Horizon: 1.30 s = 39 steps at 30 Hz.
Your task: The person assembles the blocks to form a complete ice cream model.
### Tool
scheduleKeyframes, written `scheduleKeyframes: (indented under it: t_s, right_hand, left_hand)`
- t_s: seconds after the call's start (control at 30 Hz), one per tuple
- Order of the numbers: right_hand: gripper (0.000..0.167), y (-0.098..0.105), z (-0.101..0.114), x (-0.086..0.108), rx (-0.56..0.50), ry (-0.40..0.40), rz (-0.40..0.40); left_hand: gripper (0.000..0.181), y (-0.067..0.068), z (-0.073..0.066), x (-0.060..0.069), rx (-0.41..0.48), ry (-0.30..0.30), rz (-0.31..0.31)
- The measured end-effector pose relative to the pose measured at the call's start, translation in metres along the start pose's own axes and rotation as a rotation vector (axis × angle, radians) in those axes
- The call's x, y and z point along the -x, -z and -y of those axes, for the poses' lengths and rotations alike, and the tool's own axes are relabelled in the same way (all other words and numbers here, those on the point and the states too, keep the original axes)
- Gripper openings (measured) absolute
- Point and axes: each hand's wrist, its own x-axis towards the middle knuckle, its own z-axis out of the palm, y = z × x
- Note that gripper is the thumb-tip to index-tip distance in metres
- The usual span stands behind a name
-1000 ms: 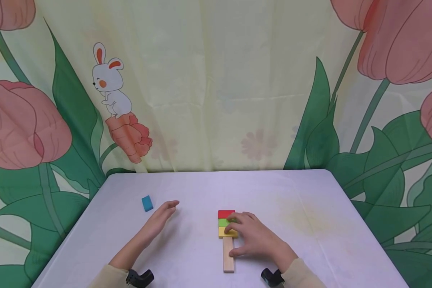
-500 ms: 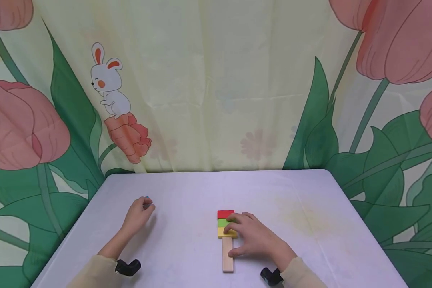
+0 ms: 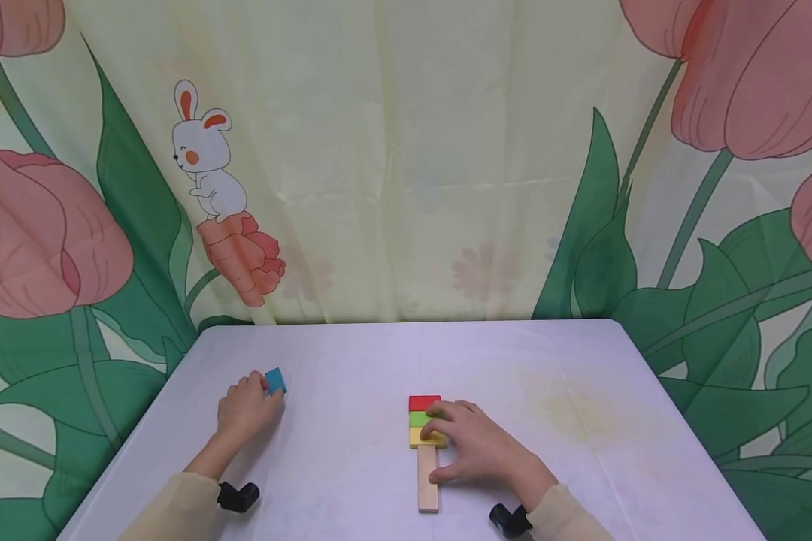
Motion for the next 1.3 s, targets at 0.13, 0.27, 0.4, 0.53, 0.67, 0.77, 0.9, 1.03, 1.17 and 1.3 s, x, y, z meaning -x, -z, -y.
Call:
scheduleKeyframes:
  t_s: [0.13, 0.27, 0.4, 0.53, 0.67, 0.77, 0.9, 1.03, 1.17, 1.3]
  right_hand:
    - [0.054, -0.001, 0.000, 0.000, -0.008, -0.004, 0.004]
    - [0.055, -0.001, 0.000, 0.001, -0.010, -0.009, 0.004]
    - [0.053, -0.001, 0.000, 0.002, -0.008, -0.012, -0.001]
    - [0.054, -0.001, 0.000, 0.002, -0.014, -0.016, -0.002]
    - [0.053, -0.002, 0.000, 0.002, -0.015, -0.014, -0.003]
    - [0.053, -0.002, -0.001, 0.002, -0.016, -0.012, -0.002]
    - [0.053, -0.002, -0.001, 0.001, -0.014, -0.007, -0.001]
    - [0.052, -0.001, 0.000, 0.001, -0.014, -0.003, 0.001]
    - [0.053, -0.001, 0.001, 0.002, -0.022, -0.009, 0.006]
    - [0.052, -0.001, 0.002, 0.002, -0.019, -0.008, 0.003]
  left_hand:
    - [0.036, -0.004, 0.003, -0.002, -0.020, 0.005, 0.010]
    - [0.035, -0.006, 0.006, -0.004, -0.037, 0.001, 0.010]
    - [0.036, -0.007, 0.005, -0.005, -0.042, -0.009, 0.009]
    - [0.040, -0.009, 0.006, -0.006, -0.044, -0.008, -0.004]
    - [0.041, -0.015, 0.007, -0.008, -0.054, -0.042, -0.019]
    - [0.039, -0.018, 0.006, -0.008, -0.070, -0.086, -0.029]
    - [0.034, -0.017, 0.001, -0.008, -0.086, -0.128, -0.055]
    - [0.027, -0.016, -0.006, -0.007, -0.137, -0.164, -0.067]
    - [0.022, -0.016, -0.013, -0.006, -0.173, -0.189, -0.071]
    - [0.015, -0.016, -0.021, -0.006, -0.175, -0.204, -0.075]
